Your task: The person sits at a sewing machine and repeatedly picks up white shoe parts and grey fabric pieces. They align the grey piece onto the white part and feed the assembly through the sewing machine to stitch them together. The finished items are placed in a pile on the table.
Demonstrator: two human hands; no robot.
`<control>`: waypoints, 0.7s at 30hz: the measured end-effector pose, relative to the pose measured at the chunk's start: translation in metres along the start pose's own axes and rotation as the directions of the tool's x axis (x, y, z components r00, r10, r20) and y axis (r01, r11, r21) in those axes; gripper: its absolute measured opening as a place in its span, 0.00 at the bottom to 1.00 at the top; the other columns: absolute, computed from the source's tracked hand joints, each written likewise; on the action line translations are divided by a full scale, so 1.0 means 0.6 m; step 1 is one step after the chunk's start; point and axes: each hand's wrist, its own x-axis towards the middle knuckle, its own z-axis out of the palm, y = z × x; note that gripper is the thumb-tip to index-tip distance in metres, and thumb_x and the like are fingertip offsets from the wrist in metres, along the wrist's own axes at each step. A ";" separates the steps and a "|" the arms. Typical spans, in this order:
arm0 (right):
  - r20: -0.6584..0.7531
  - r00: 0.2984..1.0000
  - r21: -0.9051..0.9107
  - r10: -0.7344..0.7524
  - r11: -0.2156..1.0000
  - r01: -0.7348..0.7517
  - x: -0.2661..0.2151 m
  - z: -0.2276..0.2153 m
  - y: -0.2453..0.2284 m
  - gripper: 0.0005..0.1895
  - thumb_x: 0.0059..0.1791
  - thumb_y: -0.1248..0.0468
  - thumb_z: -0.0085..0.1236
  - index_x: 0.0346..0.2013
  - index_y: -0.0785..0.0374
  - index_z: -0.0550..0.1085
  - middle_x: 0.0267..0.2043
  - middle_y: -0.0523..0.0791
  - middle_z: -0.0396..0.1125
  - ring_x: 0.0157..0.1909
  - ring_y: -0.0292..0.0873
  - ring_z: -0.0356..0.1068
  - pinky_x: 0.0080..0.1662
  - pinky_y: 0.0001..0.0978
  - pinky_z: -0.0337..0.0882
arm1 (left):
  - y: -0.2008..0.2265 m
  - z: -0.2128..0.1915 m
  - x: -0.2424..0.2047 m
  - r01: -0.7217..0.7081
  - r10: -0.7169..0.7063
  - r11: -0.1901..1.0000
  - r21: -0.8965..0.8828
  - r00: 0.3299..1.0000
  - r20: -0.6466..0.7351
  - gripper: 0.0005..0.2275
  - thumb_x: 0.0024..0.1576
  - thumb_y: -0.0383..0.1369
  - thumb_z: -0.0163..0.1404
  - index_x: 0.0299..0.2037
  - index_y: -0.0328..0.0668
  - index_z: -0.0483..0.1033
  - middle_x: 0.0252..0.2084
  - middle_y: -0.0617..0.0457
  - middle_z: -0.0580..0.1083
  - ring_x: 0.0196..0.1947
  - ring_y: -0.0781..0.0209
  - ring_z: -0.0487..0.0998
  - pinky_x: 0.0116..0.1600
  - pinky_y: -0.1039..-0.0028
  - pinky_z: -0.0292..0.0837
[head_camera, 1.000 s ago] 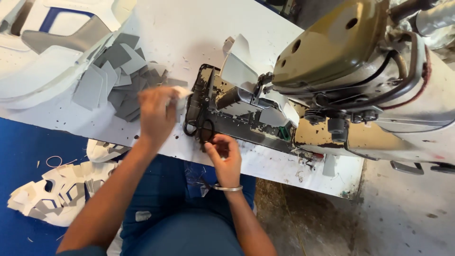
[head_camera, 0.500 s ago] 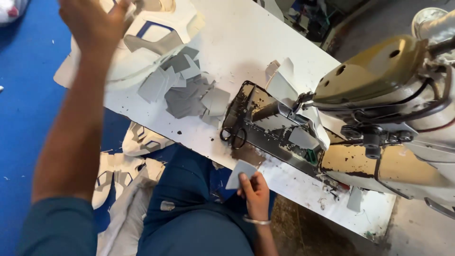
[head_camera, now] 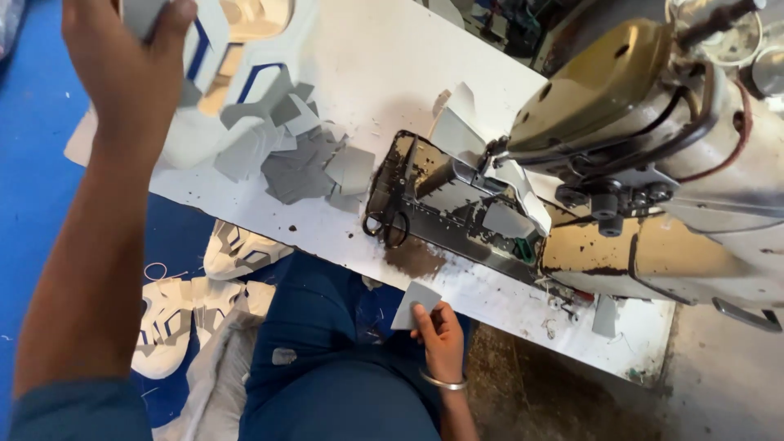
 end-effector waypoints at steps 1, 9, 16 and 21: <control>-0.008 1.000 0.000 0.007 1.000 -0.007 0.003 -0.008 0.005 0.12 0.53 0.59 0.59 0.44 0.65 0.75 0.31 0.41 0.70 0.27 0.32 0.66 0.30 0.23 0.64 | 0.051 -0.026 -0.015 0.000 0.000 1.000 -0.008 1.000 0.007 0.15 0.59 0.28 0.64 0.50 0.29 0.73 0.45 0.41 0.75 0.44 0.45 0.76 0.48 0.59 0.71; -0.377 0.920 0.160 -0.111 0.970 0.183 0.050 -0.087 0.064 0.07 0.56 0.63 0.57 0.45 0.63 0.71 0.34 0.43 0.70 0.34 0.36 0.69 0.36 0.28 0.68 | 0.261 0.007 -0.381 0.694 -0.578 -0.148 -0.704 0.517 0.631 0.09 0.65 0.28 0.54 0.53 0.35 0.74 0.46 0.55 0.78 0.45 0.69 0.77 0.52 0.75 0.74; -0.461 0.885 0.287 -0.066 0.932 0.219 0.060 -0.066 -0.004 0.07 0.55 0.64 0.56 0.45 0.62 0.70 0.38 0.41 0.70 0.35 0.36 0.70 0.38 0.30 0.71 | 0.390 0.049 -0.381 0.781 -0.428 -0.200 -0.591 0.473 0.770 0.19 0.59 0.27 0.53 0.60 0.34 0.65 0.50 0.53 0.75 0.50 0.68 0.76 0.54 0.75 0.73; -0.252 0.963 0.099 -0.100 0.987 0.129 0.072 -0.009 -0.015 0.08 0.53 0.66 0.60 0.45 0.66 0.74 0.36 0.45 0.72 0.33 0.38 0.72 0.37 0.31 0.74 | 0.392 0.070 -0.420 0.871 -0.367 -0.188 -0.455 0.367 0.855 0.18 0.68 0.33 0.45 0.65 0.32 0.69 0.44 0.53 0.76 0.44 0.71 0.73 0.50 0.79 0.70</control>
